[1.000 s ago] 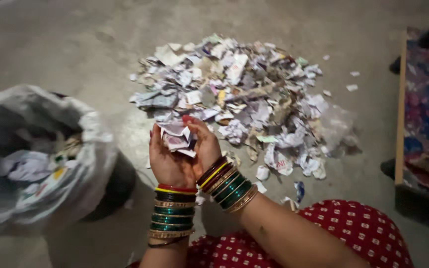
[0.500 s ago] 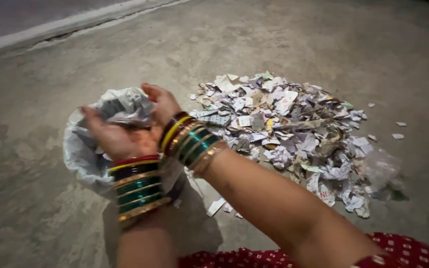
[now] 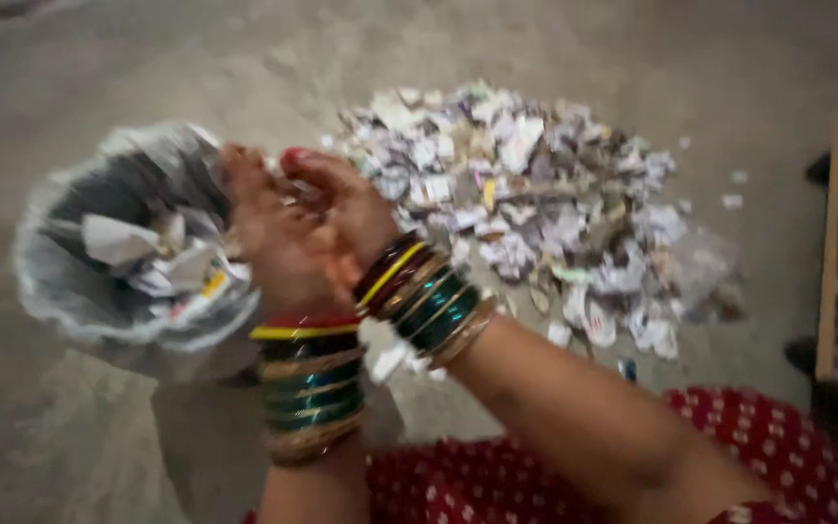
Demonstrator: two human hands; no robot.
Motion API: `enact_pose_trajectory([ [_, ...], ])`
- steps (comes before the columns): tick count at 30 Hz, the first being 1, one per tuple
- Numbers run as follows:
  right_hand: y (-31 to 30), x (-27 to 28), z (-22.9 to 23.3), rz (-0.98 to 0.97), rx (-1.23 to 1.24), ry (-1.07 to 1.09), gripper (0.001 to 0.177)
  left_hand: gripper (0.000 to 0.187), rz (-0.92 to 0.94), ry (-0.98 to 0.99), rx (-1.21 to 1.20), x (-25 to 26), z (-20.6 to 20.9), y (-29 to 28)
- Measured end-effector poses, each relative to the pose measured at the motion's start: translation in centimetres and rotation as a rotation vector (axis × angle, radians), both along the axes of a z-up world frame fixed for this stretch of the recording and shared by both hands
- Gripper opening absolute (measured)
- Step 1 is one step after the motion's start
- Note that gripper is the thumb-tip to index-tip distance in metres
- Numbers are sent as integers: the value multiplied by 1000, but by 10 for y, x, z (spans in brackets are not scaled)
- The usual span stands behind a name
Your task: The person sits on the floor and repeatedly picks up small pieces of paper and plastic from a pile, then places them into a nearby bin lined with a plastic bag. The task involves continuous hand-based sorting of waste materials.
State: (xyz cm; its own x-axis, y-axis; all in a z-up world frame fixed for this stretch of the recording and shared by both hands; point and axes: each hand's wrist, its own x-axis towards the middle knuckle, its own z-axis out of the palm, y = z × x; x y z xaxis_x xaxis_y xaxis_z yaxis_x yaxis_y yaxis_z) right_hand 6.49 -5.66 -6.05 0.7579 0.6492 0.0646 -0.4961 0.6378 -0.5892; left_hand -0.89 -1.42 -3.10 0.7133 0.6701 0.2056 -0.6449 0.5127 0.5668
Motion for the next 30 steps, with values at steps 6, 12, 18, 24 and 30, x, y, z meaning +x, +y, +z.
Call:
enact_pose_trajectory([
  [6, -108, -4, -83, -146, -241, 92, 25, 61, -45, 274, -213, 24, -86, -103],
  [12, -150, 6, -160, 39, -436, 76, 38, 57, 115, 982, 401, 50, -202, -137],
  [18, -157, 13, -150, -65, -1753, -628, 79, 84, 471, 1388, 462, 47, -280, -99],
  [24, -162, 25, -193, -23, -1855, -478, 85, 73, 312, 1685, 361, 56, -311, -81],
  [30, -141, 20, -298, -471, -1303, -1010, 44, 60, -80, 887, 317, 61, -314, -107],
])
